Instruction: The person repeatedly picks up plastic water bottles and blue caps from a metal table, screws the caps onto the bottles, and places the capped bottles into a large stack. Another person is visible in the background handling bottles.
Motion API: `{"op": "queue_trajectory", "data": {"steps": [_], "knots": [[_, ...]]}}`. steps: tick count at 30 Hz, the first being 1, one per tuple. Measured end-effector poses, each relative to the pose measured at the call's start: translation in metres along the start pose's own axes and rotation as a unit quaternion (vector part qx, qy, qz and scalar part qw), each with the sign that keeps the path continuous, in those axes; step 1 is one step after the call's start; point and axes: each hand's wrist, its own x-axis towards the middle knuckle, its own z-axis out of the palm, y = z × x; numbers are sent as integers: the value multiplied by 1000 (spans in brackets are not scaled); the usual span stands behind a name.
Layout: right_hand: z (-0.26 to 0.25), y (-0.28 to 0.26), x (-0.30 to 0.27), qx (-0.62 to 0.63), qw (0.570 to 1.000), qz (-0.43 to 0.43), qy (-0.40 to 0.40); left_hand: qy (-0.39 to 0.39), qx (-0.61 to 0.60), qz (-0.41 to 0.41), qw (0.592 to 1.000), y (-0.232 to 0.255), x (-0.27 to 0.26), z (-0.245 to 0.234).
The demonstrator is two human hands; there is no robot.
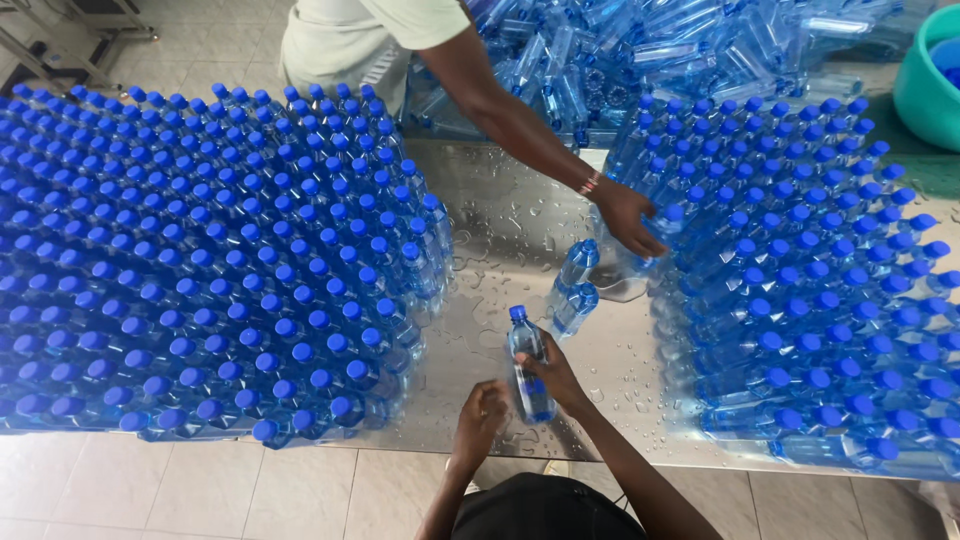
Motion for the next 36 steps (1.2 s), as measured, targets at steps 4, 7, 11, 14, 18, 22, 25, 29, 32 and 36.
{"op": "queue_trajectory", "data": {"steps": [4,7,11,14,18,22,25,29,32,36], "knots": [[-2,-6,-10,43,994,-102,-4,1,111,93,990,11,21,10],[-1,-16,-22,75,980,-177,-45,-41,131,189,972,66,14,19],[9,-47,-49,96,963,-246,-49,-21,22,298,954,44,48,23],[-10,-89,-68,13,961,-246,-125,-42,-59,380,922,33,68,14],[-46,-146,-105,-256,922,-258,-136,-15,93,296,951,49,50,-11],[-64,-173,-111,-598,652,-457,-89,-78,185,239,950,73,26,-26],[-69,-159,-97,-665,532,-507,-132,-132,245,236,931,87,12,-36],[-69,-148,-83,-674,468,-557,-127,-162,298,262,904,114,-8,-37],[-67,-156,-93,-677,512,-514,-126,-175,307,268,896,109,-7,-38],[-59,-152,-111,-579,775,-226,-115,-156,315,280,893,105,-9,-34]]}}
